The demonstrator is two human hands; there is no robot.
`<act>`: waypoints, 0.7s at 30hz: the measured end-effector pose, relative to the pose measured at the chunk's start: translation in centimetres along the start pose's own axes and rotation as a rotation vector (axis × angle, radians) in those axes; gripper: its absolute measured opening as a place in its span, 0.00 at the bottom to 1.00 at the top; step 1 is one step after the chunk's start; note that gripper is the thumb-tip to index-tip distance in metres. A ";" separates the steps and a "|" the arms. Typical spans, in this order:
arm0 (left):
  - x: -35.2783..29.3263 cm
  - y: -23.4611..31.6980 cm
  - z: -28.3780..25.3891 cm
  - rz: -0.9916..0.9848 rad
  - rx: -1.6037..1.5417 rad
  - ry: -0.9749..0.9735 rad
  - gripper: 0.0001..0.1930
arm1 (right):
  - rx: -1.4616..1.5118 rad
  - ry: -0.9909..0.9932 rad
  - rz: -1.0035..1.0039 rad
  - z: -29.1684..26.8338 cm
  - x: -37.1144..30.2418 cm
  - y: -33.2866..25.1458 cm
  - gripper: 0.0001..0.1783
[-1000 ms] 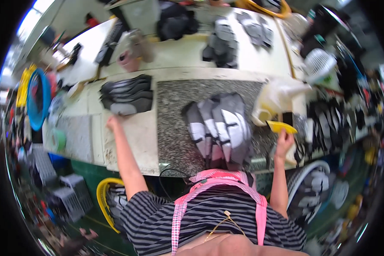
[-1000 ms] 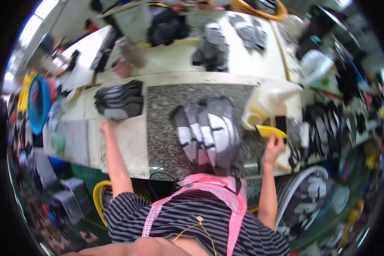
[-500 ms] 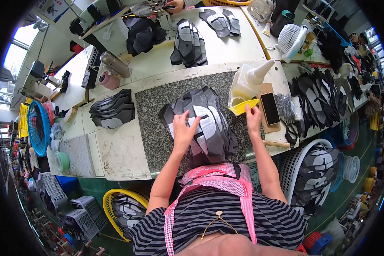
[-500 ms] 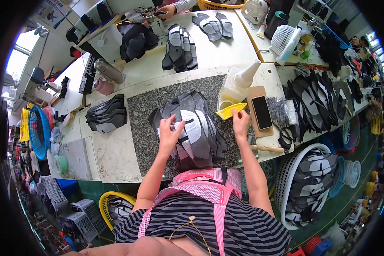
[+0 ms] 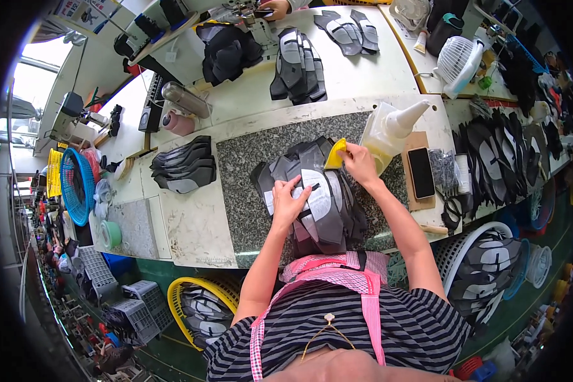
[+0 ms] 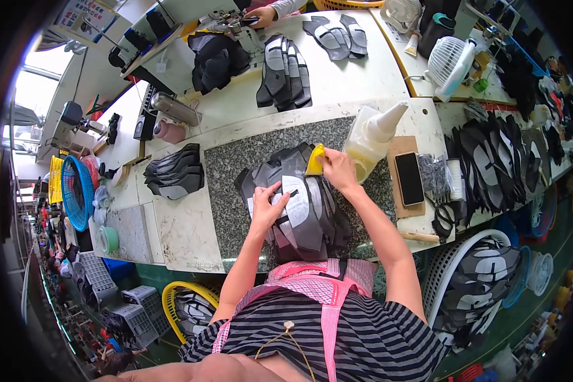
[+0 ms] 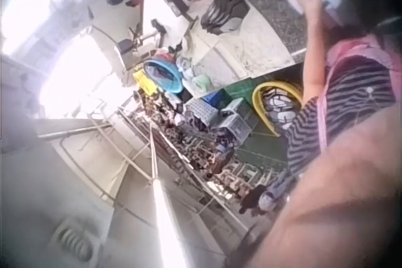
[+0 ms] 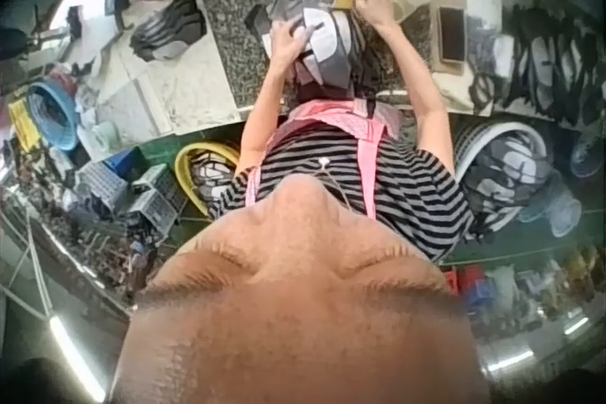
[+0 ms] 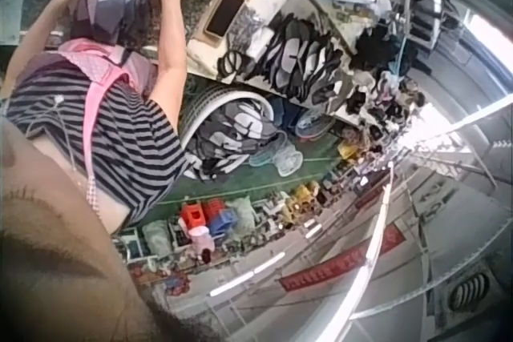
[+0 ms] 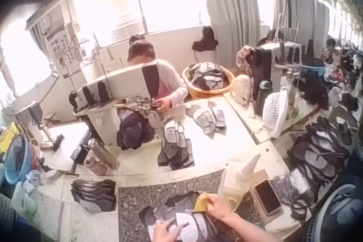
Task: Applying adhesive to shoe upper components using a handheld plastic spreader in a factory setting.
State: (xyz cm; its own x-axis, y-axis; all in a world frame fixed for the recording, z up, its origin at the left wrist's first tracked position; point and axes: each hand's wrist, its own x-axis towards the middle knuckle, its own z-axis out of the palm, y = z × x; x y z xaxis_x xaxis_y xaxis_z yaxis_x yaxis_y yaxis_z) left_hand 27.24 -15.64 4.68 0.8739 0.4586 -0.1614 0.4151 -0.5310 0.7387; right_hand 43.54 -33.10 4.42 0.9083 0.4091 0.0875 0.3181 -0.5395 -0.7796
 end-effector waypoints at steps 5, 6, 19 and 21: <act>0.4 0.8 -0.4 -0.017 0.027 -0.108 0.29 | 0.042 0.063 0.003 1.4 1.4 -0.3 0.12; 0.6 0.8 -0.3 -0.013 0.033 -0.114 0.29 | 0.096 0.005 0.128 1.5 1.1 0.0 0.11; 0.9 -1.0 0.2 -0.084 -0.076 -0.171 0.32 | 0.314 0.193 -0.182 -1.1 -9.1 -2.3 0.05; 0.9 -1.0 0.0 -0.076 -0.070 -0.167 0.32 | 0.343 0.203 -0.146 -3.0 -11.6 -2.3 0.04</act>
State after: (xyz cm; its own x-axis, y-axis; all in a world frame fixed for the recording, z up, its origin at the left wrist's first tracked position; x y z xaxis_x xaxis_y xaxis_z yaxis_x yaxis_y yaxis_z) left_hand 27.57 -14.68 3.82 0.8728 0.3678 -0.3209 0.4683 -0.4460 0.7627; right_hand 33.08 -38.82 7.09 0.9064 0.2914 0.3057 0.3695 -0.1969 -0.9081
